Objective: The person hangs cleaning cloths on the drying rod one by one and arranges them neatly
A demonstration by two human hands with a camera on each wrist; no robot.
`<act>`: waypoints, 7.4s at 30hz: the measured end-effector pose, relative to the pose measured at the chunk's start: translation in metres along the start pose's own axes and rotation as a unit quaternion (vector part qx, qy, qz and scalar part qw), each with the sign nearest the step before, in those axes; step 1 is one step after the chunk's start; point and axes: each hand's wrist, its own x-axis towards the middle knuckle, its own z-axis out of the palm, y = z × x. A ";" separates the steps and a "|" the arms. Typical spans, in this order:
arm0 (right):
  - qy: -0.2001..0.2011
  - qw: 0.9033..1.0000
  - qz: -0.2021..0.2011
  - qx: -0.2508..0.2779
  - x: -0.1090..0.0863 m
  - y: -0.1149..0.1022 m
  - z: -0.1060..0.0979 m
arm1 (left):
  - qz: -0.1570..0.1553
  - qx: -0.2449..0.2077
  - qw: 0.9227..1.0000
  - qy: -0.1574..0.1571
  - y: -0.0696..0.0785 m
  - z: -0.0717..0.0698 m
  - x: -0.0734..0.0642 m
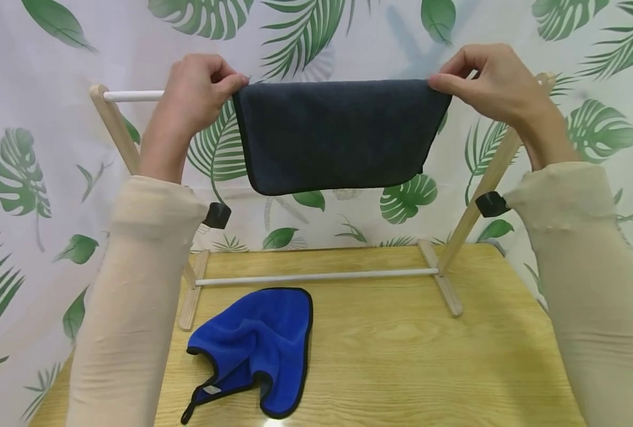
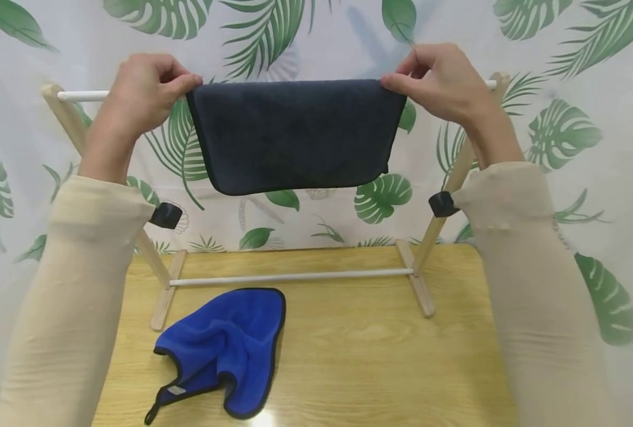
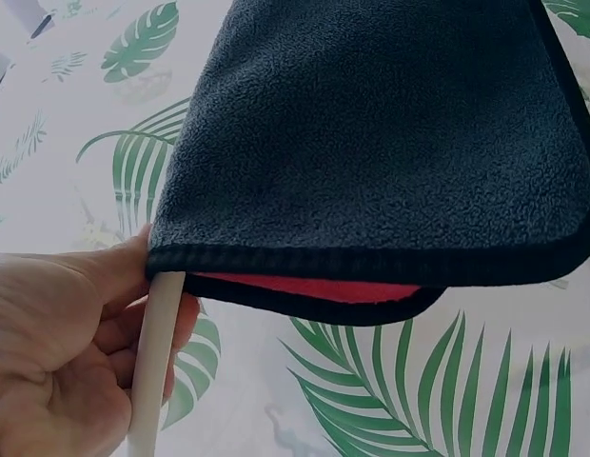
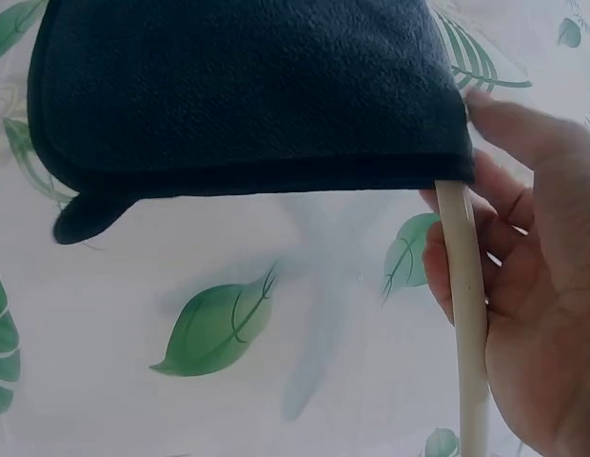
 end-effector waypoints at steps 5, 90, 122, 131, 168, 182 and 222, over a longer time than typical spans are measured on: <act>-0.001 1.000 -0.005 0.002 -0.001 0.001 -0.003 | 0.023 0.012 0.999 -0.029 -0.001 -0.003 -0.001; -0.068 0.997 0.024 -0.014 -0.009 0.005 -0.022 | 0.202 -0.074 0.958 0.188 -0.024 0.037 -0.020; -0.045 0.998 0.038 -0.028 -0.007 0.005 -0.020 | 0.064 -0.341 0.913 0.214 -0.019 0.093 -0.036; -0.050 0.997 0.042 -0.029 -0.007 0.004 -0.022 | 0.020 -0.360 0.903 0.233 -0.017 0.086 -0.033; -0.068 0.996 0.057 -0.010 -0.007 0.001 -0.025 | -0.104 -0.252 0.897 0.347 -0.089 0.017 -0.054; -0.069 0.996 0.056 -0.014 -0.006 0.000 -0.023 | -0.131 -0.226 0.878 0.401 -0.103 0.002 -0.059; -0.069 0.996 0.060 0.000 -0.005 0.000 -0.021 | -0.099 -0.377 0.870 0.302 -0.152 -0.010 -0.069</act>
